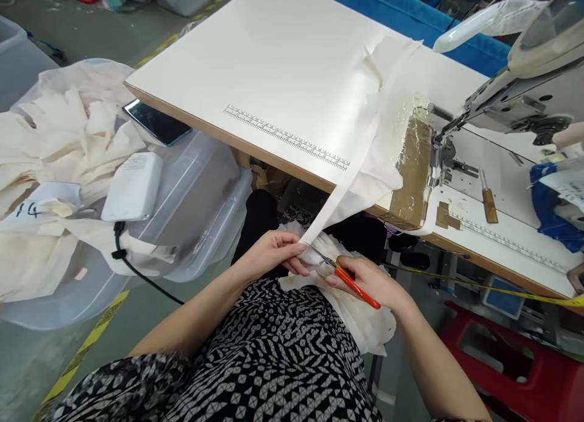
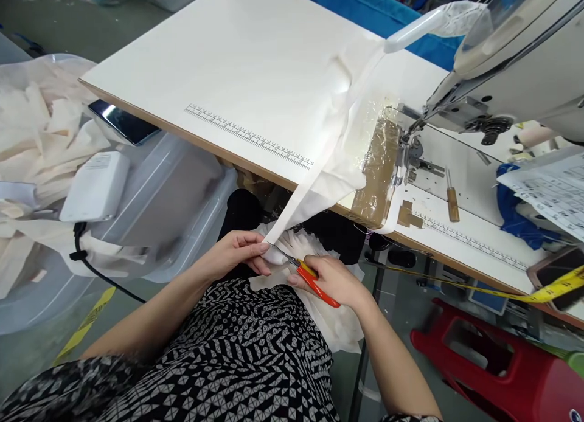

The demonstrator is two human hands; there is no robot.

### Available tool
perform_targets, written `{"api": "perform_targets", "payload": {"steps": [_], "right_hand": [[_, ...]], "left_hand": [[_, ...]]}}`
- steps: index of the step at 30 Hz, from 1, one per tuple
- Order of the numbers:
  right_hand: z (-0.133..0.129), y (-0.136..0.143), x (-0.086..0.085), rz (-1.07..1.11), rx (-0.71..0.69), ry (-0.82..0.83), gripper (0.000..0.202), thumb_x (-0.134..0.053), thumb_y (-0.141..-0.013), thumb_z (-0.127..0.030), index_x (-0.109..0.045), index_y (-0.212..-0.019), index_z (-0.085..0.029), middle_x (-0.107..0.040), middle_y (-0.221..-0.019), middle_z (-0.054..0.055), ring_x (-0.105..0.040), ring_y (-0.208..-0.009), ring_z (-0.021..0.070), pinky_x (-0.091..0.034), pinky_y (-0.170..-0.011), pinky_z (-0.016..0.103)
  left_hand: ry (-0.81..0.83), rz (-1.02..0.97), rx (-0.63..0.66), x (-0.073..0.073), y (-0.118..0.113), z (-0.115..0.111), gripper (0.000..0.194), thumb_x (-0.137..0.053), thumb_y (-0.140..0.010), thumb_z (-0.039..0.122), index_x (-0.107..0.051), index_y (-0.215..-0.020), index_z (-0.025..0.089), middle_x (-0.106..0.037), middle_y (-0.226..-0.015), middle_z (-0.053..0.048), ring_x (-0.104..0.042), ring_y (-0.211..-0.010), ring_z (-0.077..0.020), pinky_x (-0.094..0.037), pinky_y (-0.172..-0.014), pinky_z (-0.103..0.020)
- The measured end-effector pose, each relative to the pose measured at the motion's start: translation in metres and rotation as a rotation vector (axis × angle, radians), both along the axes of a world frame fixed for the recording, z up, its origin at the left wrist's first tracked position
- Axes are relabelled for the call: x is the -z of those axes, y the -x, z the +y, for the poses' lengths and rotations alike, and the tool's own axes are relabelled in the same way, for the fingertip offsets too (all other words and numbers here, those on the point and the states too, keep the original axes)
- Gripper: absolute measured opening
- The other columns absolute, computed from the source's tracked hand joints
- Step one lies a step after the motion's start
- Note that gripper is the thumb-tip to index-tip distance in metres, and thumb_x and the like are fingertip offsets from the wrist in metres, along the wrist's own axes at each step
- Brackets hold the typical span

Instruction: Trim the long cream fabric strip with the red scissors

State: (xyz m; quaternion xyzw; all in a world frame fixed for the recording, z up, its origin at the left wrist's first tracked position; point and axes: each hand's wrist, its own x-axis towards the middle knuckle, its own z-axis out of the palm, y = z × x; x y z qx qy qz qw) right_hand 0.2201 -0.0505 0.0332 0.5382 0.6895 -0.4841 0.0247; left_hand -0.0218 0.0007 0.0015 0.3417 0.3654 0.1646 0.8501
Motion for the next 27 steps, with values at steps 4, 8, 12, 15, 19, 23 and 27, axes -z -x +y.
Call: {"api": "perform_targets", "payload": {"steps": [4, 8, 12, 15, 19, 23, 27], "right_hand": [[-0.005, 0.002, -0.001, -0.093, -0.009, -0.074, 0.049, -0.049, -0.088, -0.062, -0.034, -0.067, -0.021, -0.040, -0.058, -0.004, -0.036, -0.053, 0.0108, -0.022, -0.052, 0.026], [-0.007, 0.004, -0.004, -0.173, 0.001, -0.110, 0.048, -0.049, -0.088, -0.061, -0.034, -0.067, -0.021, -0.043, -0.057, -0.004, -0.036, -0.051, 0.0112, -0.023, -0.052, 0.025], [-0.006, 0.004, -0.003, -0.194, 0.018, -0.131, 0.049, -0.050, -0.087, -0.062, -0.034, -0.066, -0.021, -0.043, -0.057, -0.004, -0.036, -0.051, 0.0114, -0.023, -0.052, 0.025], [-0.007, 0.003, 0.000, -0.191, 0.042, -0.146, 0.051, -0.049, -0.086, -0.064, -0.032, -0.064, -0.021, -0.041, -0.055, -0.004, -0.033, -0.050, 0.0110, -0.022, -0.051, 0.025], [-0.008, 0.002, 0.002, -0.186, 0.053, -0.160, 0.054, -0.045, -0.087, -0.066, -0.030, -0.062, -0.021, -0.040, -0.054, -0.003, -0.032, -0.049, 0.0110, -0.022, -0.052, 0.026], [-0.004, 0.005, 0.000, -0.229, 0.023, -0.185, 0.052, -0.045, -0.087, -0.066, -0.032, -0.065, -0.021, -0.046, -0.057, -0.001, -0.035, -0.050, 0.0118, -0.021, -0.052, 0.027], [0.003, 0.010, -0.003, -0.231, -0.015, -0.209, 0.050, -0.046, -0.088, -0.063, -0.031, -0.066, -0.021, -0.050, -0.062, 0.000, -0.036, -0.051, 0.0120, -0.021, -0.053, 0.027]], "left_hand": [[-0.007, 0.011, -0.003, 0.000, -0.002, 0.000, 0.036, -0.071, -0.081, 0.047, -0.066, -0.087, 0.011, -0.074, -0.067, -0.009, -0.073, -0.065, -0.0189, -0.058, -0.061, -0.022], [-0.015, 0.019, 0.001, 0.000, -0.003, 0.001, 0.036, -0.070, -0.081, 0.046, -0.067, -0.086, 0.011, -0.074, -0.069, -0.009, -0.073, -0.065, -0.0185, -0.057, -0.062, -0.022], [-0.015, 0.017, 0.008, 0.000, -0.003, 0.002, 0.036, -0.069, -0.082, 0.046, -0.067, -0.085, 0.011, -0.073, -0.065, -0.009, -0.072, -0.063, -0.0173, -0.056, -0.060, -0.020], [-0.014, 0.012, 0.014, -0.001, -0.003, 0.003, 0.034, -0.069, -0.082, 0.045, -0.067, -0.085, 0.011, -0.074, -0.066, -0.009, -0.072, -0.062, -0.0166, -0.055, -0.060, -0.020], [-0.018, 0.009, 0.010, -0.001, -0.003, 0.002, 0.033, -0.068, -0.083, 0.043, -0.067, -0.085, 0.011, -0.074, -0.067, -0.009, -0.072, -0.061, -0.0165, -0.055, -0.060, -0.020], [-0.010, 0.010, 0.009, -0.002, -0.004, 0.002, 0.034, -0.070, -0.081, 0.045, -0.067, -0.084, 0.011, -0.073, -0.064, -0.009, -0.071, -0.061, -0.0173, -0.054, -0.059, -0.021], [0.005, 0.005, 0.024, -0.002, -0.004, 0.003, 0.035, -0.072, -0.079, 0.046, -0.065, -0.082, 0.012, -0.073, -0.063, -0.009, -0.071, -0.060, -0.0178, -0.054, -0.059, -0.022]]}}
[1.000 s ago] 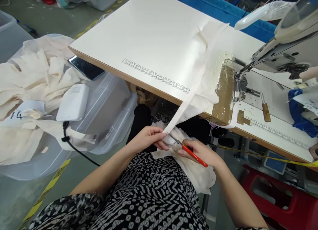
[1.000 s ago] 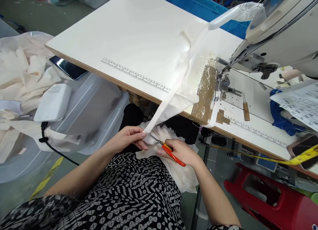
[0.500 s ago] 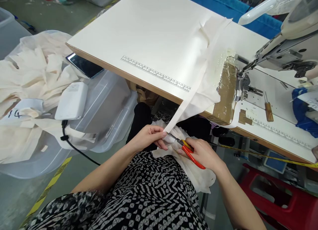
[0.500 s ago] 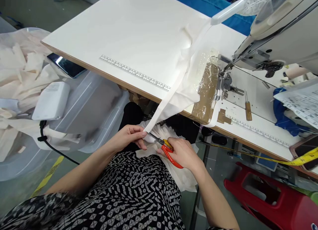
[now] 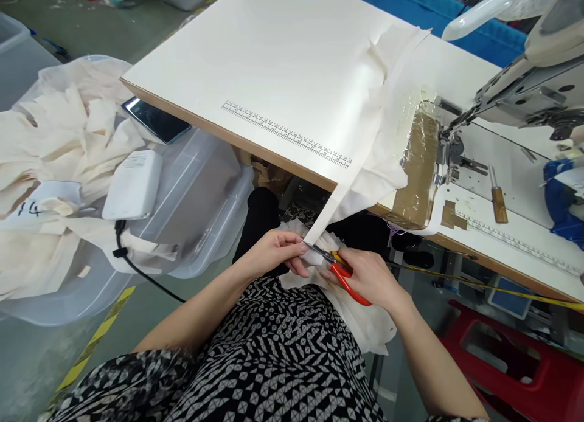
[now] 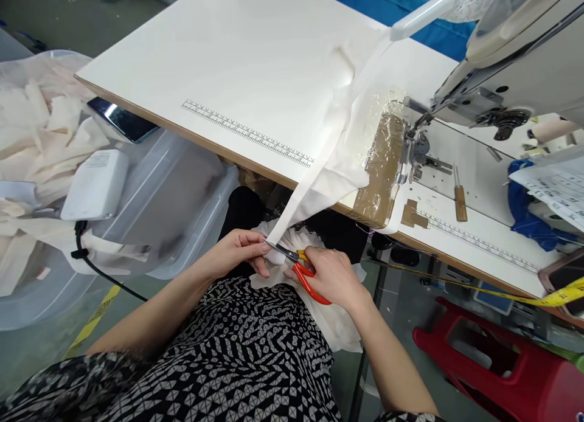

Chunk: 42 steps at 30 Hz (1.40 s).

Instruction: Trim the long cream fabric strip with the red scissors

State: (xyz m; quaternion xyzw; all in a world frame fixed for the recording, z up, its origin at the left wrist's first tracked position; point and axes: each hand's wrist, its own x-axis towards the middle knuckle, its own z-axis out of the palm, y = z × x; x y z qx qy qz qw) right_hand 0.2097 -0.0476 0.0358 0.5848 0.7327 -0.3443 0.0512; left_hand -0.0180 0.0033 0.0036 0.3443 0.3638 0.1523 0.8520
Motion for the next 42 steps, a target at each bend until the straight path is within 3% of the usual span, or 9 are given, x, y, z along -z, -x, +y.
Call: {"api": "perform_targets", "payload": {"steps": [12, 17, 20, 23, 26, 29, 35, 38, 42], "right_hand": [[-0.004, -0.007, 0.013, 0.082, 0.097, 0.002, 0.053, -0.048, -0.085, -0.066, -0.030, -0.063, -0.021, -0.041, -0.056, -0.002, -0.033, -0.051, 0.0109, -0.020, -0.052, 0.026], [-0.022, -0.018, 0.012, 0.212, 0.252, -0.012, 0.050, -0.054, -0.085, -0.061, -0.032, -0.065, -0.021, -0.037, -0.059, -0.004, -0.033, -0.055, 0.0112, -0.025, -0.052, 0.025], [-0.030, -0.017, 0.008, 0.277, 0.307, -0.016, 0.046, -0.057, -0.084, -0.059, -0.037, -0.066, -0.021, -0.041, -0.060, -0.003, -0.035, -0.056, 0.0120, -0.029, -0.053, 0.025], [-0.032, -0.012, 0.002, 0.320, 0.335, -0.023, 0.043, -0.058, -0.085, -0.057, -0.042, -0.068, -0.021, -0.049, -0.063, -0.001, -0.040, -0.058, 0.0131, -0.032, -0.055, 0.026], [-0.034, -0.011, -0.001, 0.336, 0.354, -0.024, 0.041, -0.059, -0.085, -0.055, -0.045, -0.069, -0.020, -0.050, -0.064, -0.001, -0.043, -0.058, 0.0136, -0.033, -0.056, 0.026], [-0.041, -0.014, -0.001, 0.339, 0.368, -0.026, 0.039, -0.060, -0.085, -0.054, -0.047, -0.071, -0.020, -0.050, -0.065, -0.001, -0.044, -0.059, 0.0136, -0.033, -0.056, 0.026], [-0.058, -0.018, -0.001, 0.382, 0.378, 0.018, 0.037, -0.062, -0.084, -0.052, -0.048, -0.071, -0.020, -0.048, -0.065, -0.001, -0.043, -0.060, 0.0138, -0.033, -0.056, 0.026], [-0.056, -0.014, 0.000, 0.420, 0.386, 0.085, 0.038, -0.062, -0.084, -0.053, -0.048, -0.072, -0.020, -0.049, -0.066, -0.001, -0.043, -0.060, 0.0139, -0.033, -0.056, 0.026], [-0.046, -0.007, 0.002, 0.412, 0.386, 0.102, 0.041, -0.061, -0.084, -0.056, -0.046, -0.070, -0.020, -0.049, -0.067, -0.001, -0.043, -0.062, 0.0137, -0.035, -0.058, 0.026]], "left_hand": [[-0.059, 0.057, 0.065, 0.005, 0.005, 0.004, 0.038, -0.064, -0.084, 0.049, -0.063, -0.092, 0.011, -0.073, -0.071, -0.010, -0.072, -0.070, -0.0205, -0.055, -0.067, -0.028], [-0.612, 0.405, 0.025, 0.014, 0.007, 0.020, 0.053, -0.059, -0.086, 0.043, -0.052, -0.130, 0.015, -0.064, -0.116, -0.014, -0.064, -0.074, -0.0178, -0.052, -0.068, -0.032], [-0.976, 0.505, -0.138, 0.010, -0.008, 0.035, 0.045, -0.056, -0.088, 0.042, -0.058, -0.124, 0.016, -0.059, -0.122, -0.014, -0.058, -0.101, -0.0235, -0.048, -0.083, -0.035], [-1.080, 0.347, -0.233, 0.003, -0.034, 0.046, 0.029, -0.058, -0.088, 0.039, -0.066, -0.103, 0.016, -0.063, -0.111, -0.011, -0.054, -0.109, -0.0232, -0.041, -0.096, -0.035], [-0.899, 0.185, -0.285, 0.003, -0.054, 0.046, 0.025, -0.057, -0.088, 0.041, -0.061, -0.084, 0.017, -0.063, -0.088, -0.005, -0.058, -0.084, -0.0170, -0.046, -0.081, -0.029], [-0.677, 0.140, -0.299, 0.020, -0.047, 0.038, 0.028, -0.056, -0.087, 0.046, -0.055, -0.083, 0.018, -0.057, -0.074, -0.001, -0.054, -0.066, -0.0124, -0.044, -0.062, -0.022], [-0.463, 0.860, -0.261, 0.070, 0.034, 0.006, 0.012, -0.055, -0.082, 0.028, -0.049, -0.088, 0.020, -0.050, -0.053, 0.005, -0.049, -0.046, -0.0143, -0.037, -0.049, -0.024], [-0.428, 0.791, -0.213, 0.057, 0.059, -0.014, 0.018, -0.056, -0.084, 0.032, -0.056, -0.095, 0.018, -0.052, -0.053, 0.004, -0.049, -0.045, -0.0139, -0.041, -0.050, -0.024], [-0.213, 0.126, 0.055, 0.007, 0.044, -0.024, 0.041, -0.051, -0.091, 0.046, -0.057, -0.118, 0.016, -0.069, -0.095, -0.010, -0.067, -0.082, -0.0203, -0.052, -0.066, -0.028]]}}
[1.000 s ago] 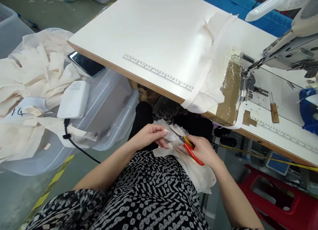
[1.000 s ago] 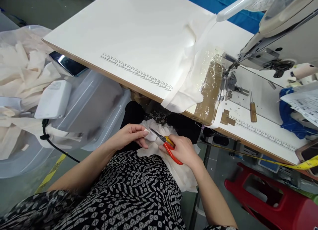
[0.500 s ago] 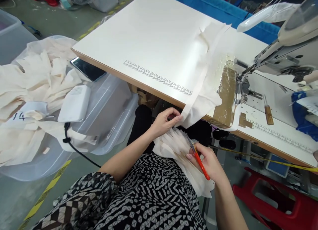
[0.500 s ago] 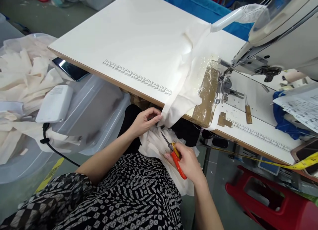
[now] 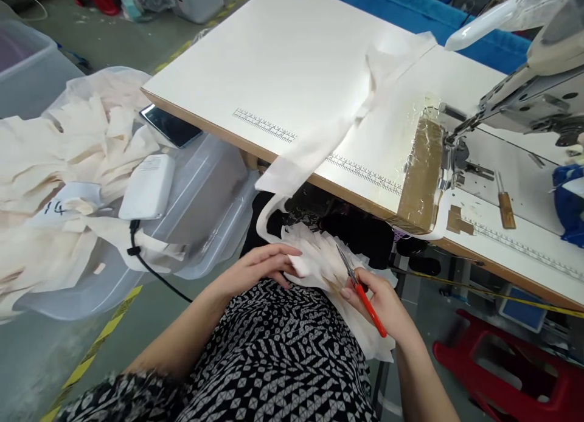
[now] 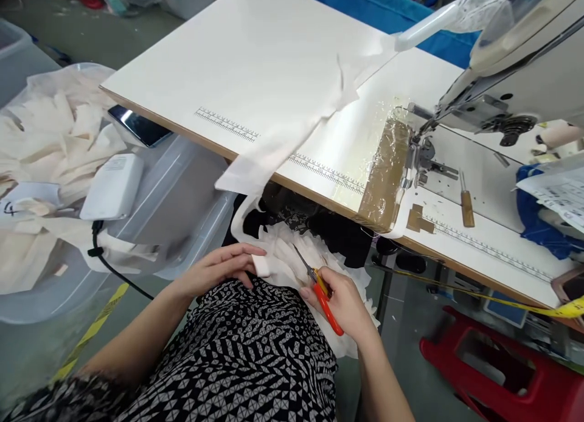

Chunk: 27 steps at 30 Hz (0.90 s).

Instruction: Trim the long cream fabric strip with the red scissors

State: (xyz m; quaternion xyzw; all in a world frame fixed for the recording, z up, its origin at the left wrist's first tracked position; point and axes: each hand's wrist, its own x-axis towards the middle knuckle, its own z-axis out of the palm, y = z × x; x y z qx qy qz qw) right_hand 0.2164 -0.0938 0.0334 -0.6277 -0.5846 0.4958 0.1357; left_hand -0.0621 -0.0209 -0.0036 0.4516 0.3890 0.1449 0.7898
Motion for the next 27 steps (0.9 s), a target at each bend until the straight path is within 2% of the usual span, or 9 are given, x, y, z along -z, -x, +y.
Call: {"api": "perform_targets", "payload": {"steps": [3, 6, 8, 10, 12, 14, 16, 19, 27], "right_hand": [[0.007, 0.001, 0.002, -0.010, -0.024, 0.010, 0.043, -0.059, -0.084, -0.058, -0.045, -0.070, -0.020, -0.047, -0.066, -0.002, -0.042, -0.062, 0.0135, -0.034, -0.058, 0.026], [0.011, -0.001, 0.002, -0.011, -0.055, 0.044, 0.042, -0.059, -0.085, -0.058, -0.046, -0.071, -0.020, -0.047, -0.067, -0.002, -0.041, -0.062, 0.0134, -0.033, -0.057, 0.026], [0.014, -0.003, 0.002, -0.004, -0.082, 0.072, 0.042, -0.059, -0.085, -0.057, -0.045, -0.072, -0.020, -0.047, -0.067, -0.002, -0.040, -0.062, 0.0133, -0.032, -0.057, 0.026], [0.018, -0.004, 0.002, 0.028, -0.113, 0.091, 0.041, -0.059, -0.086, -0.055, -0.044, -0.072, -0.020, -0.044, -0.066, -0.003, -0.038, -0.061, 0.0128, -0.030, -0.056, 0.026], [0.022, -0.005, 0.002, 0.081, -0.138, 0.101, 0.040, -0.057, -0.087, -0.054, -0.043, -0.073, -0.020, -0.041, -0.067, -0.003, -0.035, -0.061, 0.0124, -0.029, -0.056, 0.026], [0.026, -0.005, 0.004, 0.133, -0.159, 0.112, 0.039, -0.055, -0.089, -0.054, -0.042, -0.074, -0.020, -0.039, -0.068, -0.003, -0.034, -0.063, 0.0123, -0.028, -0.057, 0.026], [0.028, -0.004, 0.006, 0.167, -0.181, 0.127, 0.040, -0.054, -0.089, -0.055, -0.042, -0.074, -0.020, -0.037, -0.069, -0.004, -0.033, -0.063, 0.0121, -0.028, -0.057, 0.026], [0.029, -0.004, 0.009, 0.183, -0.207, 0.157, 0.043, -0.054, -0.088, -0.058, -0.040, -0.073, -0.020, -0.034, -0.068, -0.004, -0.031, -0.062, 0.0115, -0.027, -0.056, 0.026], [0.030, -0.005, 0.013, 0.148, -0.243, 0.204, 0.046, -0.058, -0.085, -0.058, -0.036, -0.068, -0.020, -0.030, -0.064, -0.005, -0.027, -0.058, 0.0103, -0.024, -0.052, 0.025]], "left_hand": [[-0.201, 0.054, 0.070, -0.025, -0.022, 0.004, 0.031, -0.056, -0.089, 0.044, -0.063, -0.109, 0.020, -0.068, -0.094, -0.007, -0.064, -0.083, -0.0184, -0.049, -0.064, -0.024], [-0.636, 0.317, 0.004, -0.030, -0.036, 0.010, 0.028, -0.056, -0.089, 0.043, -0.065, -0.078, 0.019, -0.060, -0.086, -0.004, -0.054, -0.072, -0.0141, -0.042, -0.061, -0.023], [-0.732, 0.334, -0.019, -0.028, -0.040, 0.011, 0.028, -0.055, -0.090, 0.041, -0.064, -0.077, 0.018, -0.059, -0.096, -0.005, -0.052, -0.071, -0.0123, -0.041, -0.060, -0.024], [-0.594, 0.256, -0.012, -0.027, -0.042, 0.012, 0.026, -0.052, -0.092, 0.040, -0.061, -0.081, 0.018, -0.061, -0.090, -0.004, -0.052, -0.061, -0.0099, -0.040, -0.055, -0.022], [-0.311, 0.113, 0.004, -0.026, -0.043, 0.013, 0.027, -0.050, -0.094, 0.043, -0.055, -0.086, 0.018, -0.063, -0.071, -0.001, -0.056, -0.053, -0.0106, -0.043, -0.052, -0.022], [-0.045, -0.033, -0.013, -0.025, -0.044, 0.014, 0.028, -0.052, -0.092, 0.046, -0.052, -0.091, 0.018, -0.067, -0.065, -0.001, -0.066, -0.059, -0.0155, -0.051, -0.058, -0.024], [0.088, -0.117, -0.057, -0.022, -0.046, 0.015, 0.031, -0.061, -0.088, 0.046, -0.053, -0.095, 0.017, -0.073, -0.079, -0.007, -0.072, -0.077, -0.0205, -0.056, -0.070, -0.029], [0.134, -0.115, -0.090, -0.017, -0.047, 0.018, 0.035, -0.069, -0.083, 0.044, -0.062, -0.097, 0.013, -0.075, -0.090, -0.012, -0.073, -0.085, -0.0230, -0.057, -0.075, -0.029], [0.120, -0.067, -0.091, -0.014, -0.045, 0.020, 0.035, -0.067, -0.084, 0.045, -0.066, -0.088, 0.010, -0.075, -0.081, -0.012, -0.073, -0.073, -0.0215, -0.056, -0.065, -0.024]]}}
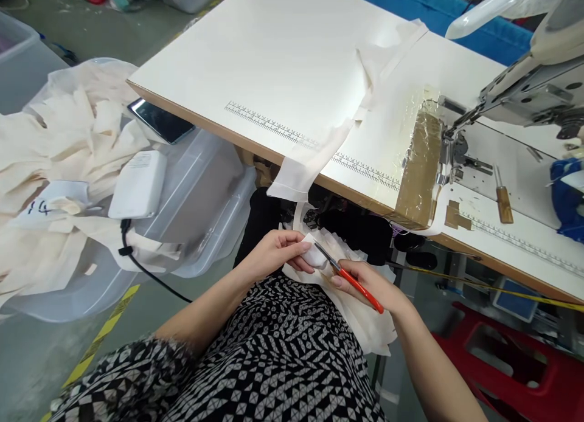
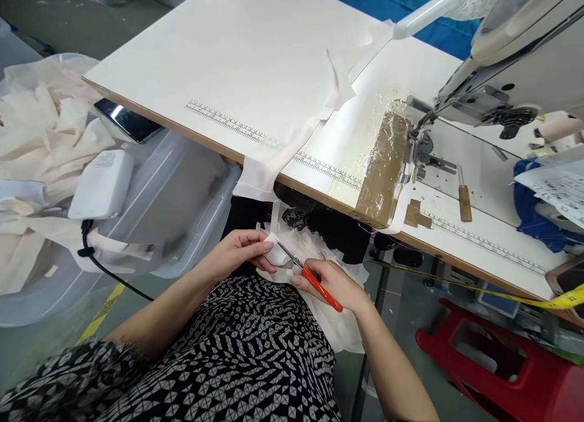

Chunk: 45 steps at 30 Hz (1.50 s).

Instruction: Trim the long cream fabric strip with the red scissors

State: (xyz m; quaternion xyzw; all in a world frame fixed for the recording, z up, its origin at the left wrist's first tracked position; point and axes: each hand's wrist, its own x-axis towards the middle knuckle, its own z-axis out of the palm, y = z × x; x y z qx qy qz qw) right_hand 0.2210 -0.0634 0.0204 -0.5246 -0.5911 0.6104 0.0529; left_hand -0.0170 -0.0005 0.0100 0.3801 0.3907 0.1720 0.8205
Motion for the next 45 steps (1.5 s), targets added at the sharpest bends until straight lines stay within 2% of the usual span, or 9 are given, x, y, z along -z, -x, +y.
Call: {"api": "perform_targets", "payload": {"steps": [5, 20, 24, 30, 34, 41, 45], "right_hand": [[0.001, 0.002, 0.001, -0.037, -0.023, -0.008, 0.047, -0.058, -0.085, -0.056, -0.035, -0.067, -0.020, -0.031, -0.063, -0.005, -0.028, -0.057, 0.0100, -0.023, -0.051, 0.025], [-0.008, 0.012, -0.003, -0.367, -0.023, -0.290, 0.051, -0.052, -0.087, -0.062, -0.031, -0.063, -0.021, -0.039, -0.056, -0.004, -0.031, -0.051, 0.0103, -0.022, -0.050, 0.026], [-0.010, 0.012, -0.004, -0.387, -0.016, -0.301, 0.052, -0.050, -0.087, -0.063, -0.031, -0.062, -0.021, -0.040, -0.055, -0.004, -0.031, -0.049, 0.0102, -0.023, -0.050, 0.025], [-0.004, 0.014, -0.010, -0.474, -0.107, -0.337, 0.046, -0.047, -0.089, -0.061, -0.035, -0.067, -0.021, -0.047, -0.058, -0.003, -0.037, -0.051, 0.0116, -0.022, -0.051, 0.025], [-0.001, 0.019, -0.011, -0.495, -0.110, -0.359, 0.046, -0.045, -0.090, -0.060, -0.033, -0.068, -0.021, -0.048, -0.060, -0.002, -0.036, -0.051, 0.0117, -0.021, -0.052, 0.026], [-0.005, 0.012, -0.006, -0.412, -0.003, -0.303, 0.053, -0.050, -0.085, -0.064, -0.032, -0.062, -0.021, -0.040, -0.054, -0.003, -0.030, -0.050, 0.0112, -0.021, -0.051, 0.026], [0.000, 0.016, -0.007, -0.159, 0.158, -0.229, 0.038, -0.059, -0.083, -0.055, -0.047, -0.074, -0.020, -0.051, -0.067, -0.001, -0.044, -0.061, 0.0129, -0.034, -0.056, 0.024]], "left_hand": [[-0.016, 0.020, -0.010, 0.000, 0.000, -0.001, 0.035, -0.067, -0.084, 0.045, -0.065, -0.087, 0.010, -0.074, -0.076, -0.010, -0.073, -0.069, -0.0208, -0.057, -0.063, -0.024], [0.002, -0.004, -0.029, 0.004, -0.001, 0.000, 0.035, -0.069, -0.083, 0.045, -0.066, -0.084, 0.011, -0.074, -0.073, -0.008, -0.072, -0.065, -0.0186, -0.055, -0.061, -0.022], [0.008, -0.028, -0.030, 0.005, -0.001, 0.000, 0.032, -0.068, -0.084, 0.043, -0.066, -0.084, 0.011, -0.074, -0.072, -0.008, -0.072, -0.065, -0.0182, -0.056, -0.061, -0.022], [0.009, -0.032, -0.001, 0.006, -0.001, -0.002, 0.032, -0.069, -0.083, 0.043, -0.067, -0.086, 0.011, -0.074, -0.072, -0.007, -0.072, -0.065, -0.0185, -0.057, -0.062, -0.023], [0.019, -0.033, 0.003, 0.003, -0.001, -0.003, 0.034, -0.071, -0.080, 0.045, -0.066, -0.082, 0.011, -0.072, -0.067, -0.006, -0.072, -0.064, -0.0192, -0.057, -0.062, -0.024], [0.013, -0.026, -0.008, 0.001, 0.000, 0.000, 0.033, -0.070, -0.082, 0.043, -0.066, -0.083, 0.011, -0.073, -0.069, -0.007, -0.072, -0.063, -0.0191, -0.057, -0.063, -0.025], [0.003, -0.028, 0.012, 0.006, -0.005, -0.003, 0.033, -0.066, -0.085, 0.044, -0.061, -0.084, 0.011, -0.073, -0.068, -0.008, -0.072, -0.065, -0.0186, -0.055, -0.063, -0.023]]}}
